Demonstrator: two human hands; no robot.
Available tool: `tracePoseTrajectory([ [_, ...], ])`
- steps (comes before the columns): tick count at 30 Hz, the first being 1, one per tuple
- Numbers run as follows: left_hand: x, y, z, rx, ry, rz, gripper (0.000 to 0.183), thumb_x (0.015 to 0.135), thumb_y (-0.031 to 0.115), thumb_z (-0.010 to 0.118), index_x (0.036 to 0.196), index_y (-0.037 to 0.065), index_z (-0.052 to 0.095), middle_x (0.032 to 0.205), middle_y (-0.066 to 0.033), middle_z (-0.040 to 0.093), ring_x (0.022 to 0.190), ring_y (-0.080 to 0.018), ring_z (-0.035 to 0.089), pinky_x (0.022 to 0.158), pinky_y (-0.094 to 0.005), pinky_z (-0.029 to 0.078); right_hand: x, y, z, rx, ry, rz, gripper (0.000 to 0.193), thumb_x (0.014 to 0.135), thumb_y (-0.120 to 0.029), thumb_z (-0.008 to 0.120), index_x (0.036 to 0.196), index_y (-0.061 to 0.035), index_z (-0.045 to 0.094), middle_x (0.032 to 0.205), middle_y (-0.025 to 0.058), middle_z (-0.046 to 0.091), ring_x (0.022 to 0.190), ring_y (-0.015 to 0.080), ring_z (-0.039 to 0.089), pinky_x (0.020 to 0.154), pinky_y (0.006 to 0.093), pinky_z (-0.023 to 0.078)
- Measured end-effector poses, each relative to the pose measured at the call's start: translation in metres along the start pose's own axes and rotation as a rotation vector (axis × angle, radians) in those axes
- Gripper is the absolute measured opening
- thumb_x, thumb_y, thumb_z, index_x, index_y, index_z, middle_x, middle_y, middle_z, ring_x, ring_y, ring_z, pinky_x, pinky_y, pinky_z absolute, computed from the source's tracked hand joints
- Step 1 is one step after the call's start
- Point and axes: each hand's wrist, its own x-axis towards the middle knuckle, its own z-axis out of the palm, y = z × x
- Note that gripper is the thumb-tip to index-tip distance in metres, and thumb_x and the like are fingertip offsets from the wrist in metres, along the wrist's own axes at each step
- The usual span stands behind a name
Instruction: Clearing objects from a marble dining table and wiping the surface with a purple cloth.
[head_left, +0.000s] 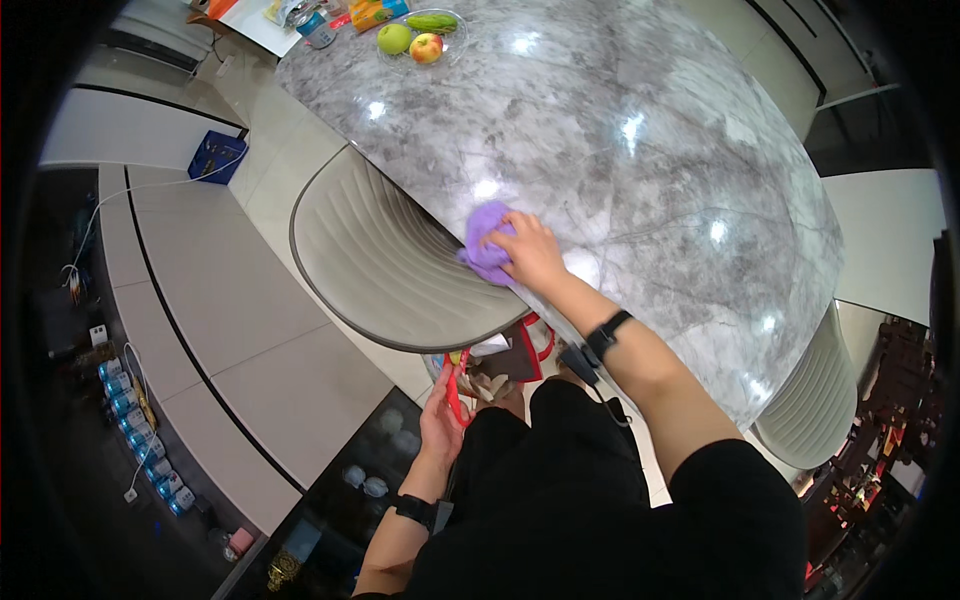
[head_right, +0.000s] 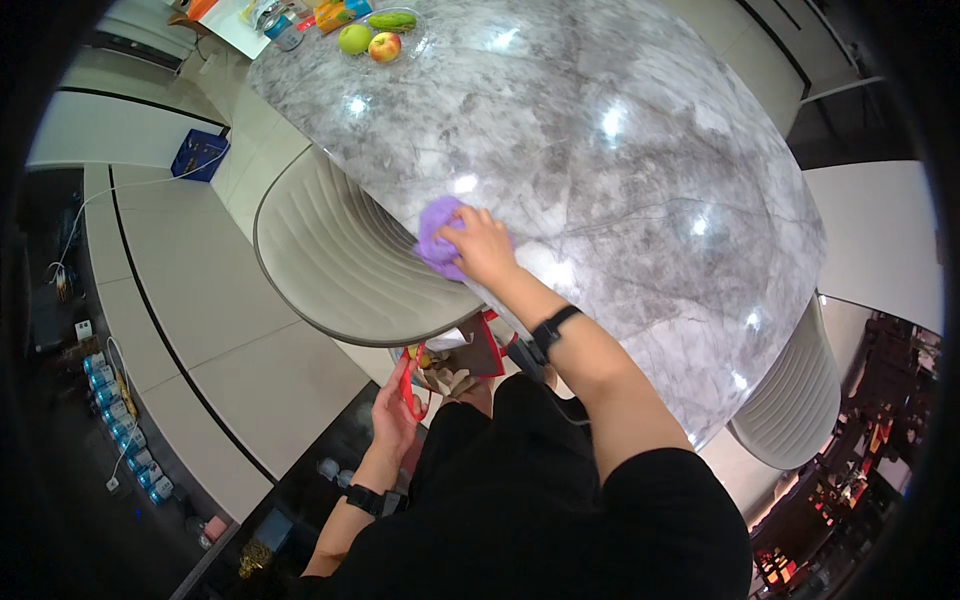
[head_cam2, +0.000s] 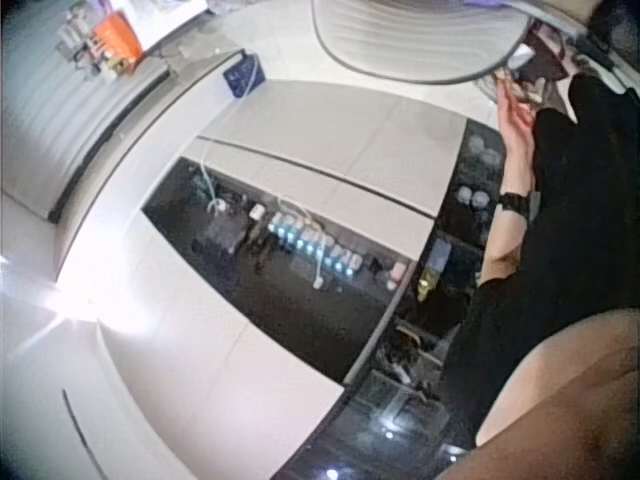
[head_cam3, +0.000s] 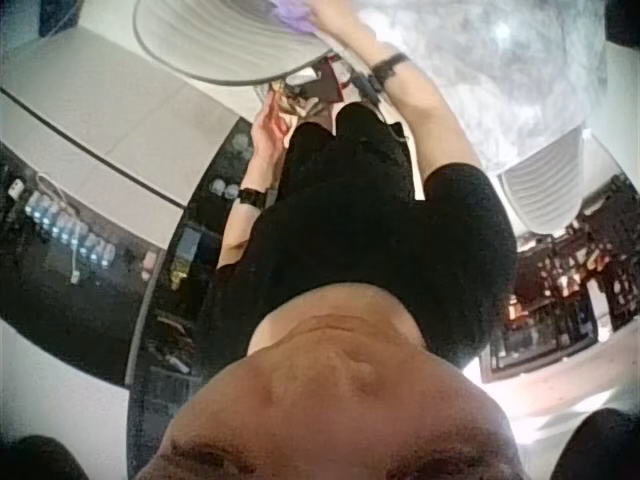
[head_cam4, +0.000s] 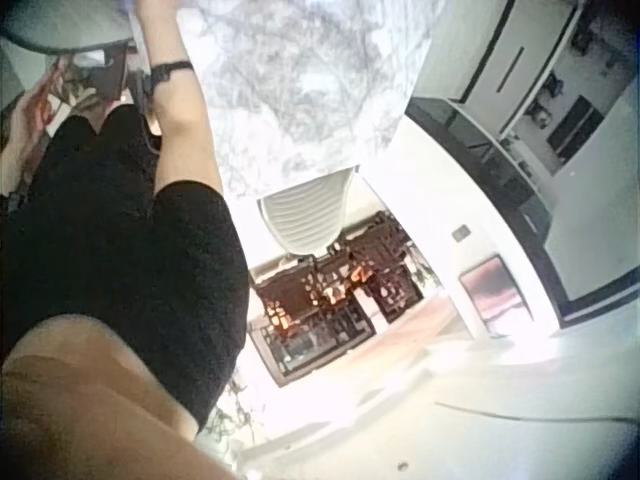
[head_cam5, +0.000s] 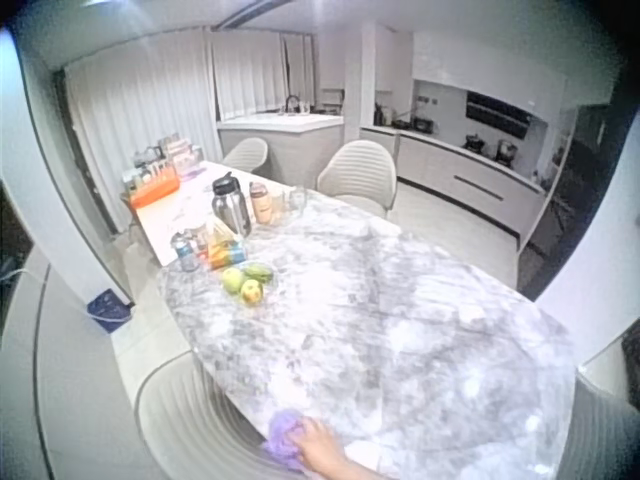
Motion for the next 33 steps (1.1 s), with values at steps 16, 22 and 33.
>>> tracePoseTrajectory([
  [16,-0.008,-0.028,0.025,-0.065,0.011,0.016,0.06,0.092,0.031,0.038,0.147,0.007,0.032,0.144,-0.0019,0.044,0.058,-0.0127,0.048,0.064,-0.0301,0.046,-0.078,0.129,-0.156,0.422,-0.069,0.518,0.066,0.085,-0.033,0.069,0.141,-0.0121,0.041,0.134,0.0173,0.051,0.128,0.0296,0.045,0.1,0.0423,0.041],
  [22,-0.017,-0.023,0.027,-0.061,0.009,0.023,0.061,0.092,0.032,0.039,0.146,0.006,0.031,0.146,-0.003,0.043,0.059,-0.0125,0.047,0.064,-0.0293,0.047,-0.025,0.171,-0.101,-0.128,0.367,0.512,0.058,0.087,-0.038,0.061,0.141,-0.0289,0.041,0.138,0.0176,0.042,0.121,0.0417,0.043,0.102,0.055,0.031],
  [33,-0.011,-0.023,0.02,-0.045,-0.013,0.064,0.059,0.093,0.031,0.039,0.147,0.008,0.032,0.145,-0.002,0.044,0.058,-0.0119,0.049,0.061,-0.0296,0.047,-0.013,0.149,-0.094,-0.465,0.302,0.455,0.039,0.085,-0.028,0.064,0.122,-0.0358,0.057,0.128,0.0115,0.05,0.11,0.0362,0.049,0.085,0.0492,0.044],
])
